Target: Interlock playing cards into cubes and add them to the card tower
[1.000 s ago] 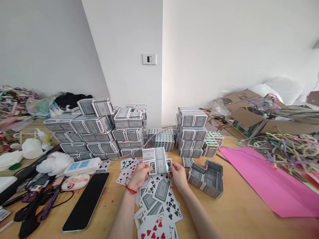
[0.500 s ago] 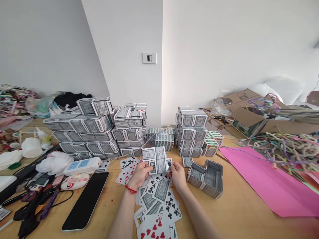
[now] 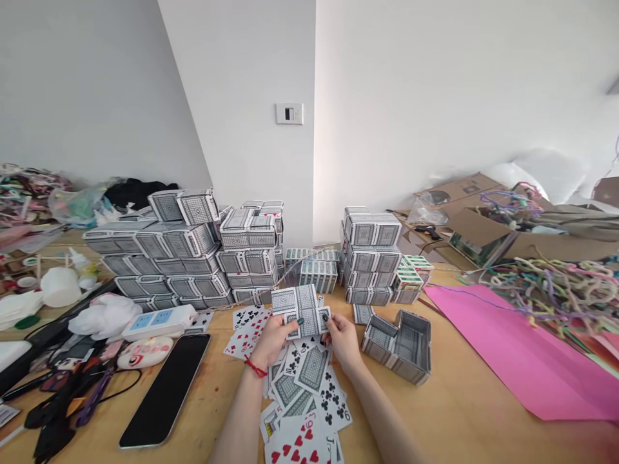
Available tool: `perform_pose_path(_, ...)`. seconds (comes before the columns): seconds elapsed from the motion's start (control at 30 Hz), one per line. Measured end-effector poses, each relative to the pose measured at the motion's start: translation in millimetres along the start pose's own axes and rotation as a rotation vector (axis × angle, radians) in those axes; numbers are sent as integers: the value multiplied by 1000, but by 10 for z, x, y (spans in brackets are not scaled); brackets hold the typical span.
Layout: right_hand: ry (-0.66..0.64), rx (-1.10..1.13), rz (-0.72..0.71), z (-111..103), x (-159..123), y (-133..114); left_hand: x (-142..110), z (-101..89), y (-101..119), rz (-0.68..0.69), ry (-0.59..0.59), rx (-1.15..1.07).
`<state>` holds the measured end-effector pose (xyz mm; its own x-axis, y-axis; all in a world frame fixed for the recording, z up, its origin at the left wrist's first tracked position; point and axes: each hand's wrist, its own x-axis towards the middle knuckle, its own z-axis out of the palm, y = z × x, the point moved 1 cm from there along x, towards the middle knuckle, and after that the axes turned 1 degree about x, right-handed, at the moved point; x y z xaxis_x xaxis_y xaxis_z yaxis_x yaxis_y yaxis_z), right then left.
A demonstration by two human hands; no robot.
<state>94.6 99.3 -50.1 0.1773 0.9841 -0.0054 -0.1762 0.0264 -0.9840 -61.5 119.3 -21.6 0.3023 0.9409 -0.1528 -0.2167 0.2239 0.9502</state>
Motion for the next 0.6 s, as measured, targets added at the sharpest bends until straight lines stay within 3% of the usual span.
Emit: perform_pose_path(0.6, -12, -59, 30, -5, -17, -84, 10, -2, -9, 8, 34, 27)
